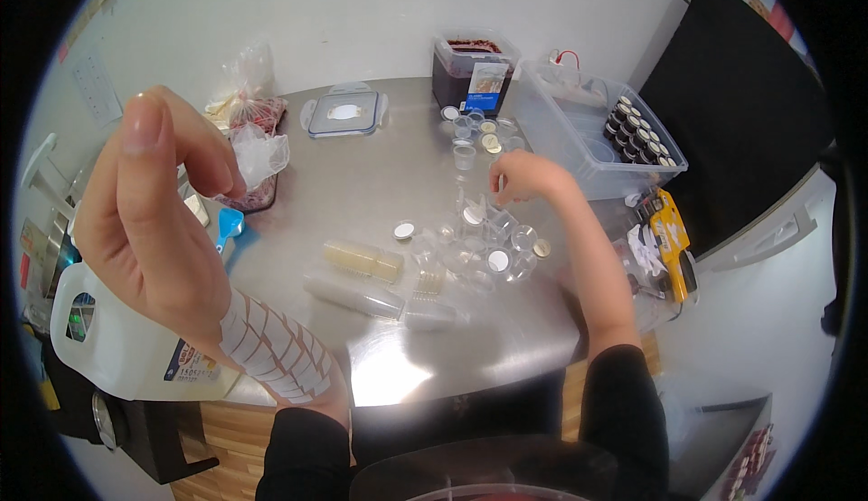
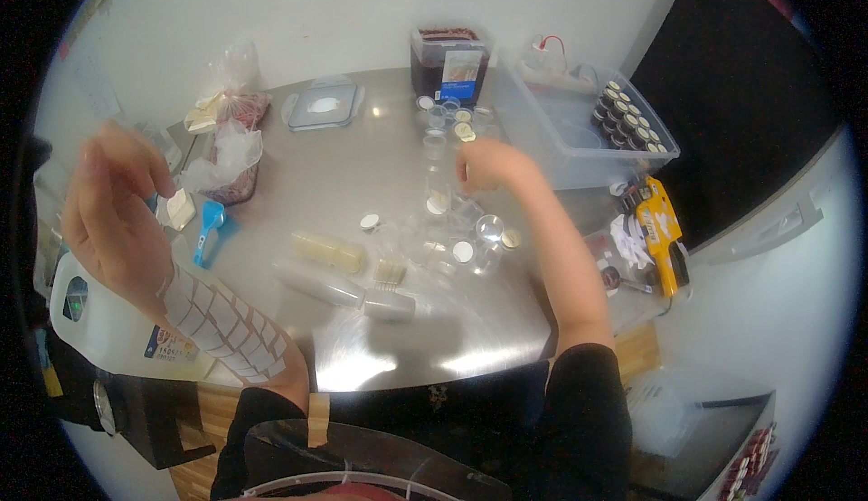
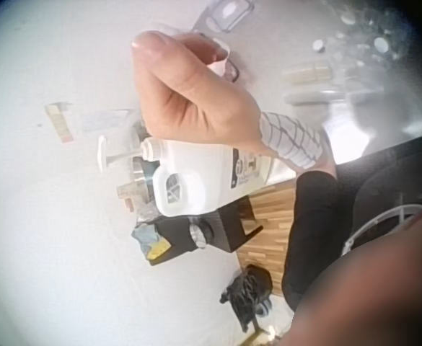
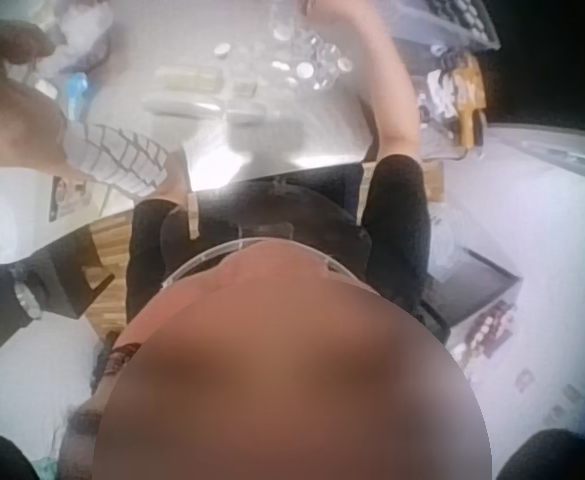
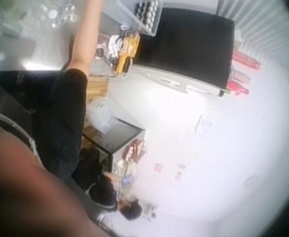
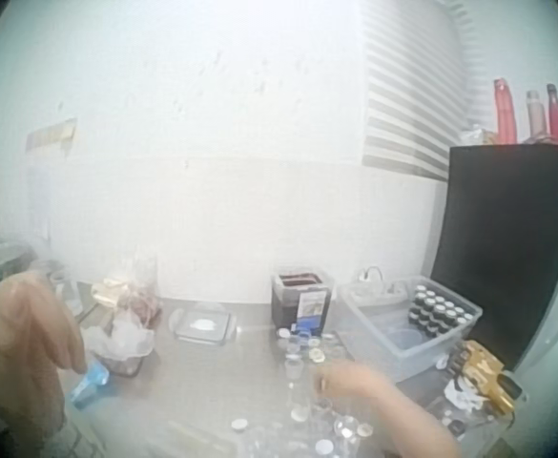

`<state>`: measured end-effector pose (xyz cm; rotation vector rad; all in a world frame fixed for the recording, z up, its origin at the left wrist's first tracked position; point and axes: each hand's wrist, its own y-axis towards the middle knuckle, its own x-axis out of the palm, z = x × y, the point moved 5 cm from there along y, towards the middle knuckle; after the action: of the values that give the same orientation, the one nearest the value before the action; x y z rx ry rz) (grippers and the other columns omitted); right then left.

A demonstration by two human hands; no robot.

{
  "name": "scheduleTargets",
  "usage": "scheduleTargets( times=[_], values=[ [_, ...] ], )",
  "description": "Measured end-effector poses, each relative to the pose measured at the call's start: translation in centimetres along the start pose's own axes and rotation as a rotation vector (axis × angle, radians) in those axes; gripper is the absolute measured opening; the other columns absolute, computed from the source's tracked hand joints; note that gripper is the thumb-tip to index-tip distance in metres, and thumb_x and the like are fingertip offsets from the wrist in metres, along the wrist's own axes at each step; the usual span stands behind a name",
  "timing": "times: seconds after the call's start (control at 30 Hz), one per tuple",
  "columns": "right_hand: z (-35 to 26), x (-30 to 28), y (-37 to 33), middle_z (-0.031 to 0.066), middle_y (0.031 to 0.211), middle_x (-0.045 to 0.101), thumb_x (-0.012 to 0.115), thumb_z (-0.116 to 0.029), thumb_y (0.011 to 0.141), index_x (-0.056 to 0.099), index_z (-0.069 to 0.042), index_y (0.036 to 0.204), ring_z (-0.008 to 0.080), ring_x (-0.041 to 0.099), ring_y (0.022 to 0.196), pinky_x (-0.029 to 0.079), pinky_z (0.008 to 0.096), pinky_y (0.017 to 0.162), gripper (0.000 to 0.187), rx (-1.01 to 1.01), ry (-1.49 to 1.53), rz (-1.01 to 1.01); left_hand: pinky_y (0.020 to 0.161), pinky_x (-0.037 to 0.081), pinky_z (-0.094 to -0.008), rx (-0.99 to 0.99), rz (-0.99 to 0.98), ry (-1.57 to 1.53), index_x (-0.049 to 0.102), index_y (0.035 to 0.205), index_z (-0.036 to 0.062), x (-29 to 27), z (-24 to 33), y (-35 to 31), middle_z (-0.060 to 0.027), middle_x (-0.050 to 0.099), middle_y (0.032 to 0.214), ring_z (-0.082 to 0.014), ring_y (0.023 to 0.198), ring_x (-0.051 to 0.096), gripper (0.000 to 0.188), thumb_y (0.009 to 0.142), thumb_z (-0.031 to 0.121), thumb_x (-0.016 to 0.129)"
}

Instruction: The person unpacks a plastic-wrapped bundle of small clear capsules and white caps on a stainless steel table. They separate the capsules and caps, then repeatedly pick up a cap and place it onto a capsule, stacking the assembled units on the table.

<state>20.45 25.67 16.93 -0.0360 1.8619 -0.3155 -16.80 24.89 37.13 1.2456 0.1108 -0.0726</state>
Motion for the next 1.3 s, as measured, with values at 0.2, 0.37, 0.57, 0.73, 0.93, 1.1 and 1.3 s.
scheduleTargets(
  times=[0.2,0.37,0.57,0.73,0.93,1.1,1.3],
  values=[
    [2.0,-0.7,1.7,0.0185,0.085,0.07,0.068,-0.001,0.075,0.07,0.0,0.087,0.0277,0.071,0.077,0.057,0.0391,0.067,0.013,0.133,-0.156,0.197,0.055,0.035,-0.0256,0.002,-0.003,-0.038,0.056,0.059,0.0056,-0.1,0.1,0.0,-0.0043,0.054,0.058,-0.0102,0.052,0.049,0.05,0.099,0.034,0.048],
    [3.1,-1.9,1.3,0.017,0.084,0.071,0.071,-0.006,0.073,0.071,-0.004,0.086,0.0297,0.071,0.083,0.056,0.0412,0.074,0.013,0.174,-0.408,0.564,0.055,0.035,-0.0255,0.006,-0.01,-0.033,0.056,0.06,0.0049,-0.1,-0.1,0.0,-0.0048,0.054,0.058,-0.0106,0.052,0.048,0.049,0.1,0.032,0.046],
    [2.4,-1.7,-1.5,0.0149,0.097,0.071,0.079,-0.012,0.067,0.07,-0.007,0.095,0.0336,0.068,0.092,0.054,0.0424,0.077,0.03,0.115,-0.265,0.123,0.053,0.035,-0.0266,0.04,-0.041,-0.051,0.054,0.061,0.0041,-0.1,0.0,0.1,-0.0065,0.053,0.059,-0.0115,0.052,0.048,0.049,0.102,0.029,0.043],
    [2.3,0.3,-1.8,0.0119,0.103,0.07,0.086,-0.011,0.06,0.065,-0.007,0.101,0.0314,0.066,0.1,0.053,0.0424,0.081,0.045,0.124,-0.249,0.013,0.053,0.035,-0.0262,0.047,-0.069,-0.066,0.054,0.061,0.0044,-0.2,0.2,0.1,-0.0067,0.053,0.06,-0.0121,0.052,0.049,0.05,0.102,0.03,0.043],
    [4.0,-0.3,-0.9,0.012,0.103,0.069,0.087,-0.018,0.063,0.062,-0.008,0.104,0.032,0.066,0.099,0.053,0.0434,0.08,0.049,0.19,-0.382,0.333,0.054,0.036,-0.0258,0.06,-0.076,-0.017,0.054,0.061,0.0049,-0.4,0.1,0.2,-0.0066,0.053,0.06,-0.0127,0.052,0.05,0.05,0.101,0.031,0.044],
    [1.1,-1.2,-2.5,0.0135,0.102,0.069,0.084,-0.023,0.069,0.059,-0.007,0.103,0.0329,0.066,0.096,0.052,0.0448,0.077,0.045,0.152,-0.17,0.269,0.054,0.036,-0.0261,0.04,-0.046,-0.056,0.054,0.061,0.0048,-0.3,0.0,0.0,-0.0065,0.053,0.06,-0.0125,0.052,0.05,0.049,0.102,0.029,0.043],
    [-1.7,0.8,-2.5,0.0141,0.092,0.068,0.083,-0.025,0.072,0.059,-0.006,0.095,0.0343,0.066,0.089,0.05,0.0449,0.072,0.039,-0.039,-0.231,0.235,0.054,0.036,-0.0261,0.06,-0.07,-0.074,0.055,0.061,0.0049,-0.3,0.3,0.1,-0.0065,0.054,0.06,-0.0122,0.052,0.05,0.049,0.102,0.029,0.043]
  ],
)
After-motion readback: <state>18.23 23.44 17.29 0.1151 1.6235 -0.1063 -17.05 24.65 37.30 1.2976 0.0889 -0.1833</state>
